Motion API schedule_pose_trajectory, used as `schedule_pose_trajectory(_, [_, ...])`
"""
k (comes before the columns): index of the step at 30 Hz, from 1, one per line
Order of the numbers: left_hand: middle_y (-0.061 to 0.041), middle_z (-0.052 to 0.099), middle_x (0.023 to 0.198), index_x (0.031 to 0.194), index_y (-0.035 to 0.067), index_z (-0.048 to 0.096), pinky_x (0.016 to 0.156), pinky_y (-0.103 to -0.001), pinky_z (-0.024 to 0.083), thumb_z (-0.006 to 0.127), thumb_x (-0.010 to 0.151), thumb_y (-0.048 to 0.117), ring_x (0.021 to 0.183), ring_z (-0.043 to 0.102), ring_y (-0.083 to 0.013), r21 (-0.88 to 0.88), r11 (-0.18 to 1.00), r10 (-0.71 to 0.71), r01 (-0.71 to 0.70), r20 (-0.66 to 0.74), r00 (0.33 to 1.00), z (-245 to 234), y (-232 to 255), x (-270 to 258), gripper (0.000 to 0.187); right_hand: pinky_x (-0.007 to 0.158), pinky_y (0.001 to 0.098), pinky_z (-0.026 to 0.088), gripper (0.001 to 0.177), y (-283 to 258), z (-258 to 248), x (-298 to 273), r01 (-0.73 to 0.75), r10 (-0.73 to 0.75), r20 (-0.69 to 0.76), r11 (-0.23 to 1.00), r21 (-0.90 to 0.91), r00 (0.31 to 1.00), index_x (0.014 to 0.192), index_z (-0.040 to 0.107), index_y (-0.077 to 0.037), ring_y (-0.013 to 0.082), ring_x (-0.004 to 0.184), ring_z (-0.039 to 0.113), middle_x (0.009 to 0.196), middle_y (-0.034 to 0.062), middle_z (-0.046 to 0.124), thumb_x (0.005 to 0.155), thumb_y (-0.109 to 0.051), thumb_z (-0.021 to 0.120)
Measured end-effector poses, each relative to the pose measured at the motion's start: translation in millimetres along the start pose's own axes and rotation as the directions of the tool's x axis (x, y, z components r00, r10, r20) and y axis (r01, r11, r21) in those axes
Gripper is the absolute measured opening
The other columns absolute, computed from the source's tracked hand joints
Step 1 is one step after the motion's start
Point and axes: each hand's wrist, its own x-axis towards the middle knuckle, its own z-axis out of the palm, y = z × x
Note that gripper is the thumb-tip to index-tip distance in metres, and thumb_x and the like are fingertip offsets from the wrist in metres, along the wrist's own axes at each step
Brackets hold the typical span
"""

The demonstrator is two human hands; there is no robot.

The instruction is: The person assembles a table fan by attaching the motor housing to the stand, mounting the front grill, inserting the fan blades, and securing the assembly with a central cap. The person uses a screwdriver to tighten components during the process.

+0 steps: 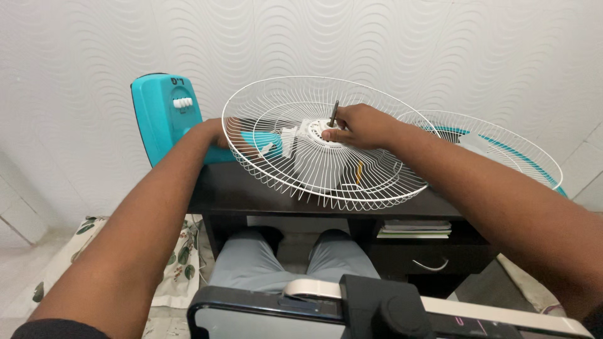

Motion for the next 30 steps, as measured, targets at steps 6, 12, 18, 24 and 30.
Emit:
schedule_pose_trajectory(6, [-0.017,0.067,0.137,0.138,0.012,0.065,0.104,-0.048,0.052,0.079,0.061,0.071,0.123,0.065,-0.0372,-0.019,0.999,0.028,-0.028,0.004,1.0,2.2,-5.2,6.8,0.098,0.075,0.0479,0.056,0.071,-3.4,3.5,-0.2,-0.046,0.046,-0.01,0.999,0.005,0.999,0.113,0.07,-0.004,0.0333,0.09,0.071,0.094,0.0179,0.072,0.091,-0.07,0.054])
schedule_pose_trajectory(12, [-0.017,0.069,0.133,0.132,0.01,0.068,0.102,-0.045,0.053,0.08,0.062,0.07,0.118,0.067,-0.0352,-0.01,0.994,0.105,-0.105,-0.03,0.994,12.5,-19.7,19.8,0.092,0.08,0.047,0.059,0.078,-10.0,4.2,-0.6,-0.143,0.142,0.021,0.988,0.056,0.99,0.126,0.069,-0.006,0.0342,0.09,0.074,0.095,0.0201,0.074,0.089,-0.073,0.051])
schedule_pose_trajectory(18, [-0.016,0.069,0.132,0.129,0.012,0.069,0.101,-0.044,0.054,0.078,0.064,0.072,0.117,0.067,-0.0346,0.02,0.989,0.145,-0.145,-0.041,0.989,7.6,-13.2,15.7,0.089,0.078,0.0469,0.059,0.079,-7.3,5.1,-0.1,-0.143,0.142,0.027,0.988,0.05,0.99,0.126,0.068,-0.005,0.0334,0.088,0.074,0.093,0.0204,0.075,0.089,-0.073,0.048])
schedule_pose_trajectory(24, [-0.016,0.067,0.134,0.131,0.014,0.069,0.102,-0.045,0.052,0.074,0.066,0.076,0.121,0.065,-0.0353,0.065,0.994,0.095,-0.093,-0.015,0.995,1.1,-3.7,5.3,0.09,0.074,0.0437,0.056,0.079,-0.7,4.5,-1.7,-0.081,0.074,0.055,0.988,0.132,0.996,0.141,0.047,-0.011,0.0291,0.082,0.074,0.081,0.0166,0.072,0.09,-0.071,0.046])
schedule_pose_trajectory(30, [-0.016,0.067,0.133,0.13,0.015,0.069,0.101,-0.047,0.053,0.073,0.064,0.078,0.121,0.065,-0.0353,0.079,0.994,0.081,-0.081,-0.002,0.997,-2.4,1.3,1.4,0.091,0.059,0.0376,0.04,0.064,-2.6,-2.3,-10.3,-0.096,0.081,0.074,0.967,0.237,0.994,0.144,0.05,-0.027,0.0187,0.062,0.054,0.067,0.0033,0.056,0.091,-0.063,0.053])
